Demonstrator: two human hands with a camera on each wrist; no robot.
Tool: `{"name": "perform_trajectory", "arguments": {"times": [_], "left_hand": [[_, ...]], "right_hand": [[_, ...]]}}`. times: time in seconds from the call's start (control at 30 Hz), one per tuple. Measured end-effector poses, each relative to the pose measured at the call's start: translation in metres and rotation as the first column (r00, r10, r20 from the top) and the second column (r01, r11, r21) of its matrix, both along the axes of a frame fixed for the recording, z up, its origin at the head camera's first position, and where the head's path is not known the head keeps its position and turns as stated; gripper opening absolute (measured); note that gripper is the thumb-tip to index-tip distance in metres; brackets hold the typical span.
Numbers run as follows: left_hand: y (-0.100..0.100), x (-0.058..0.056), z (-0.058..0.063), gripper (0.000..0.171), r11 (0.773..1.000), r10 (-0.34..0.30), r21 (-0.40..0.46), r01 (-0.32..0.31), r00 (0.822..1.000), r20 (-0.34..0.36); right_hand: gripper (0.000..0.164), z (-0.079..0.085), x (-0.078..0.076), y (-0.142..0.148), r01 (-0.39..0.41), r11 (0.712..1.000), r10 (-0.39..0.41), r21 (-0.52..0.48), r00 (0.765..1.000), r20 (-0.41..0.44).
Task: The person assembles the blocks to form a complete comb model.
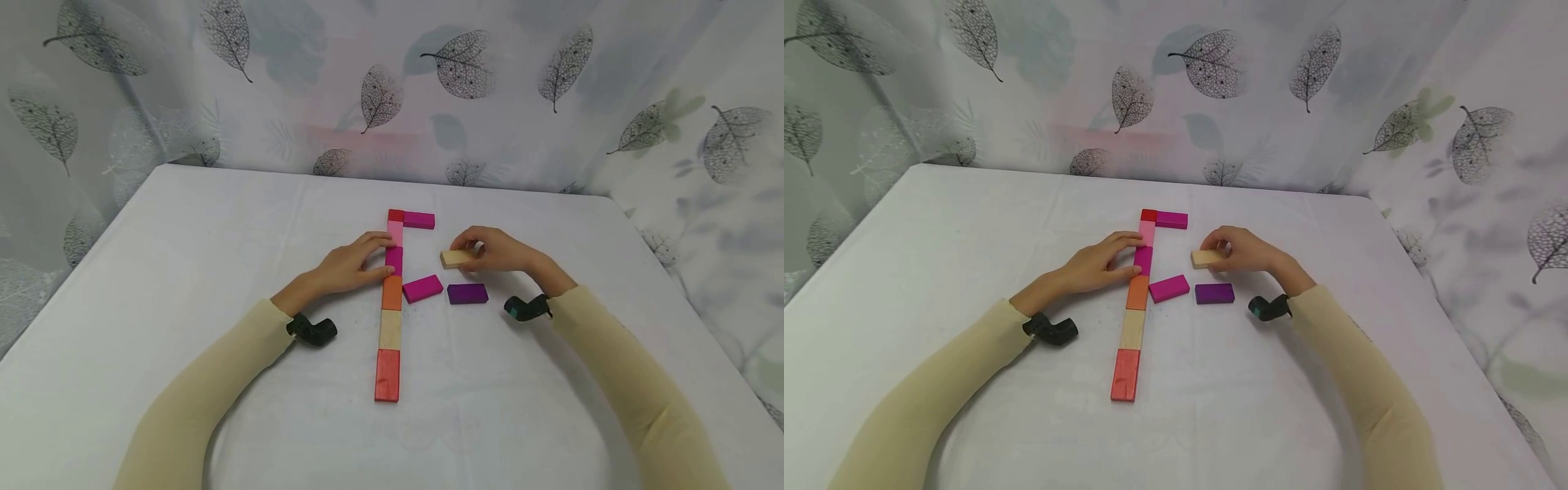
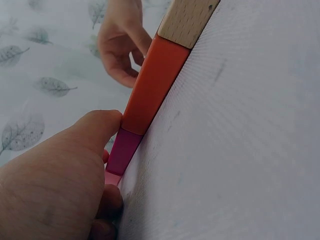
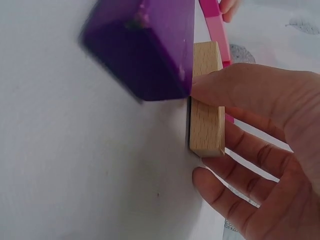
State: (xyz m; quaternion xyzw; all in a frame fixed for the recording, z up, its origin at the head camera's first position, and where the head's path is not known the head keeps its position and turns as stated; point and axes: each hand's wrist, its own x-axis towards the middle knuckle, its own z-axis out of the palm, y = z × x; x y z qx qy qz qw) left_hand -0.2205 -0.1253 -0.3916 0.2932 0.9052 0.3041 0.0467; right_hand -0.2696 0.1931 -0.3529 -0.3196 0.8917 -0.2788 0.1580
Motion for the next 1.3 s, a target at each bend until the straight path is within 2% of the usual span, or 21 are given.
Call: {"name": "perform_trajectory", "arguments": {"times": [1.07,1.3], "left_hand": [[-0.001,0.000,0.001,0.056,1.000,0.001,0.000,-0.001,1.000,0.007],[-0.001,0.001,0.002,0.057,1.000,0.001,-0.005,-0.001,1.000,0.011]], "right_hand": [[0.040,0.000,0.003,-0.024,0.047,0.999,-0.047,0.001,0.999,-0.017],[0.038,-0.001,0.001,-0.027,0.034,0.999,-0.035,-0.019,0.999,-0.040]]}}
